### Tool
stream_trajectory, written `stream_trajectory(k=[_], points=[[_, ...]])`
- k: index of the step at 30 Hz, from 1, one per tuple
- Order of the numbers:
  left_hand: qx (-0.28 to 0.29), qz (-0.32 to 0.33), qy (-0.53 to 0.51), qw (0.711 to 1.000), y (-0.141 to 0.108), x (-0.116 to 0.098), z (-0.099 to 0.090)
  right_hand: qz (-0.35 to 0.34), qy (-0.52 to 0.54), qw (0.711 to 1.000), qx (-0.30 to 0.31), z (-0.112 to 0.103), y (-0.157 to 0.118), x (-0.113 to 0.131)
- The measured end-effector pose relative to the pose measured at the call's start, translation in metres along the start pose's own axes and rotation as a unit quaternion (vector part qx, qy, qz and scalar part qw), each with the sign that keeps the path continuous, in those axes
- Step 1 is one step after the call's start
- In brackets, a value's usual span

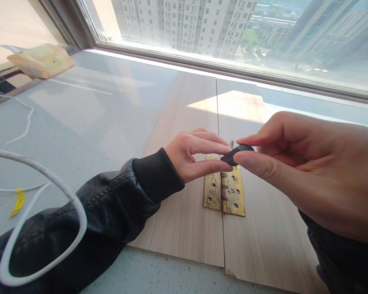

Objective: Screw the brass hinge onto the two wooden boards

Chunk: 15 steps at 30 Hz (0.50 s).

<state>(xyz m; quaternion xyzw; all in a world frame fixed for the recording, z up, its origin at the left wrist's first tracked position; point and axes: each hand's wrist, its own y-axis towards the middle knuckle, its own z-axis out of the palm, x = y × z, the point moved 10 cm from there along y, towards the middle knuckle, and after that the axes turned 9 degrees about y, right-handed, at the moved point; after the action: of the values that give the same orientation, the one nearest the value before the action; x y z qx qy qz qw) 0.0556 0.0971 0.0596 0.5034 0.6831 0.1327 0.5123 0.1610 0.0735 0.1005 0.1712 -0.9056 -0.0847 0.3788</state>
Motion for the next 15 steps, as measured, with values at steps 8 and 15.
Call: stream_trajectory(k=[8,15], points=[[0.020,0.009,-0.030,0.999,-0.0011,0.0020,0.0058,0.031,0.019,0.999,-0.007,0.0001,-0.0017,-0.0037],[0.049,0.000,-0.052,0.997,-0.0017,0.0028,0.0107,0.018,-0.027,0.999,-0.030,-0.0022,-0.0004,0.0019]])
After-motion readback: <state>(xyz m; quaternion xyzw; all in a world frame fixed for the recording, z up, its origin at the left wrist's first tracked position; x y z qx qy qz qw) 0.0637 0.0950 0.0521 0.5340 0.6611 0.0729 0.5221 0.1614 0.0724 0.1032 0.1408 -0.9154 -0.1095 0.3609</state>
